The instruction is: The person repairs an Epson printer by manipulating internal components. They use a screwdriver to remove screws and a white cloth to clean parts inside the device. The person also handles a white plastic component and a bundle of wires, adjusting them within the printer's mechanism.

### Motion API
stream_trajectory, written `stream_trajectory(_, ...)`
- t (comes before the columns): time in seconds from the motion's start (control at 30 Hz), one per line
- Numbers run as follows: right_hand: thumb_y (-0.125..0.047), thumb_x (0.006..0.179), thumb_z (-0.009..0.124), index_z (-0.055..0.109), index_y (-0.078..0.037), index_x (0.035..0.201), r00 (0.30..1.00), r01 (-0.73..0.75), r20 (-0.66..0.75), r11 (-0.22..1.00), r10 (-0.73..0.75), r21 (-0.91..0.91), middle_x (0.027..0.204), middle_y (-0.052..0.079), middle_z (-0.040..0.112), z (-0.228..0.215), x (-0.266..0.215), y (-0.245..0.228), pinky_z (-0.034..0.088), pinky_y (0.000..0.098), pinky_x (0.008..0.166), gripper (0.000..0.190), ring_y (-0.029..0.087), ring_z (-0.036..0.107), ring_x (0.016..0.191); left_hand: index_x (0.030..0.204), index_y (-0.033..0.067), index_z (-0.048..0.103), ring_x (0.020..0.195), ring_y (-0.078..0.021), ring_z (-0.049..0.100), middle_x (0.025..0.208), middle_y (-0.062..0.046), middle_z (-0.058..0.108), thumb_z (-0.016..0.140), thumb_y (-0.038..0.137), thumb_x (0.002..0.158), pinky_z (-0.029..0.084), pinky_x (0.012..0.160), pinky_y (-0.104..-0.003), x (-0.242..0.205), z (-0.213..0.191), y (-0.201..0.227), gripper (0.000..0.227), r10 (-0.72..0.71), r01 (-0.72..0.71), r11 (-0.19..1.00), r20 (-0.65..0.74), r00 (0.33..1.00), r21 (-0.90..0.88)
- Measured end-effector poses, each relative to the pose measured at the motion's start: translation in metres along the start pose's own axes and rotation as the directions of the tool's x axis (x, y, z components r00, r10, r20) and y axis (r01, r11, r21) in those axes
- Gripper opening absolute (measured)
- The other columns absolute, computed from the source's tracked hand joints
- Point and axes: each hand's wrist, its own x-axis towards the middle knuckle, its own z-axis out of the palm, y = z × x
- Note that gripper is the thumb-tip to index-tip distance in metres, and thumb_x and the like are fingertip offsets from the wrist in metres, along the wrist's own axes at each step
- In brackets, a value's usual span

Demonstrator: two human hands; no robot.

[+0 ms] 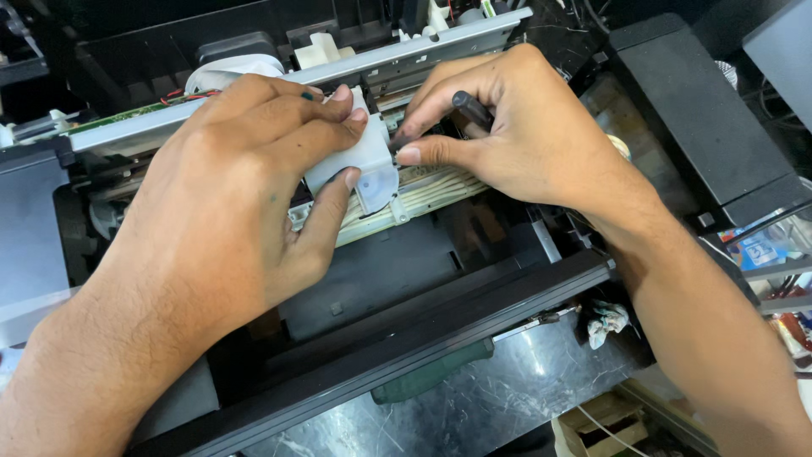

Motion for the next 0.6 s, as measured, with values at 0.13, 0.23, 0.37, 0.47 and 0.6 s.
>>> stream_trajectory(0.13, -0.019, 0.102, 0.098, 0.091, -0.011, 0.104, 1.000, -0.016, 0.003, 1.000, 0.016, 0.003, 0.106, 0.000, 0.085, 0.0012, -0.0001, 0.0016, 0.045, 0.0236, 0.065, 0.011, 0.008, 0.063, 0.078, 0.143, -0.0099, 0.080, 0.124, -0.0454, 0.070, 0.133, -0.021, 0.082, 0.077, 0.009, 0.111, 0.059, 0.110, -0.057, -0.0004, -0.0020, 0.0001, 0.037, 0.016, -0.016, 1.000, -0.001, 1.000, -0.016)
stream_trajectory(0.23, -0.023, 0.100, 0.098, 0.091, -0.012, 0.103, 0.998, -0.051, 0.028, 0.999, 0.052, -0.017, 0.105, -0.001, 0.086, 0.0013, 0.0001, 0.0017, 0.045, 0.0243, 0.066, 0.013, 0.007, 0.061, 0.075, 0.149, -0.0128, 0.072, 0.133, -0.0482, 0.069, 0.144, -0.027, 0.077, 0.074, 0.009, 0.110, 0.056, 0.114, -0.059, -0.0024, -0.0056, 0.0022, 0.044, -0.016, 0.018, 0.998, 0.032, 0.999, -0.056)
stream_trajectory(0.37, -0.023, 0.099, 0.100, 0.090, -0.012, 0.101, 0.999, -0.048, 0.021, 0.998, 0.049, -0.028, 0.104, -0.001, 0.084, -0.0008, 0.0000, 0.0005, 0.041, 0.0248, 0.061, 0.015, 0.007, 0.052, 0.068, 0.157, -0.0168, 0.065, 0.133, -0.0505, 0.064, 0.143, -0.031, 0.067, 0.085, 0.015, 0.109, 0.059, 0.110, -0.059, -0.0055, -0.0066, -0.0008, 0.061, -0.064, 0.064, 0.998, 0.010, 0.998, -0.013)
stream_trajectory(0.47, -0.023, 0.100, 0.101, 0.089, -0.012, 0.100, 0.998, -0.068, 0.004, 0.997, 0.068, -0.025, 0.099, -0.002, 0.083, -0.0030, -0.0020, -0.0030, 0.037, 0.0254, 0.056, 0.016, 0.008, 0.042, 0.062, 0.148, -0.0184, 0.072, 0.126, -0.0485, 0.061, 0.137, -0.030, 0.070, 0.088, 0.016, 0.108, 0.057, 0.111, -0.057, -0.0060, -0.0050, -0.0037, 0.055, -0.003, 0.003, 1.000, -0.017, 1.000, 0.029)
stream_trajectory(0.6, -0.017, 0.108, 0.097, 0.091, -0.010, 0.109, 0.998, -0.049, -0.026, 0.999, 0.049, -0.020, 0.073, -0.002, 0.069, -0.0051, -0.0060, -0.0010, 0.032, 0.0247, 0.056, 0.010, 0.006, 0.037, 0.059, 0.141, -0.0156, 0.080, 0.121, -0.0446, 0.062, 0.131, -0.027, 0.075, 0.088, 0.017, 0.109, 0.057, 0.110, -0.054, -0.0052, -0.0041, -0.0039, 0.046, 0.020, -0.018, 0.998, -0.036, 0.999, 0.060)
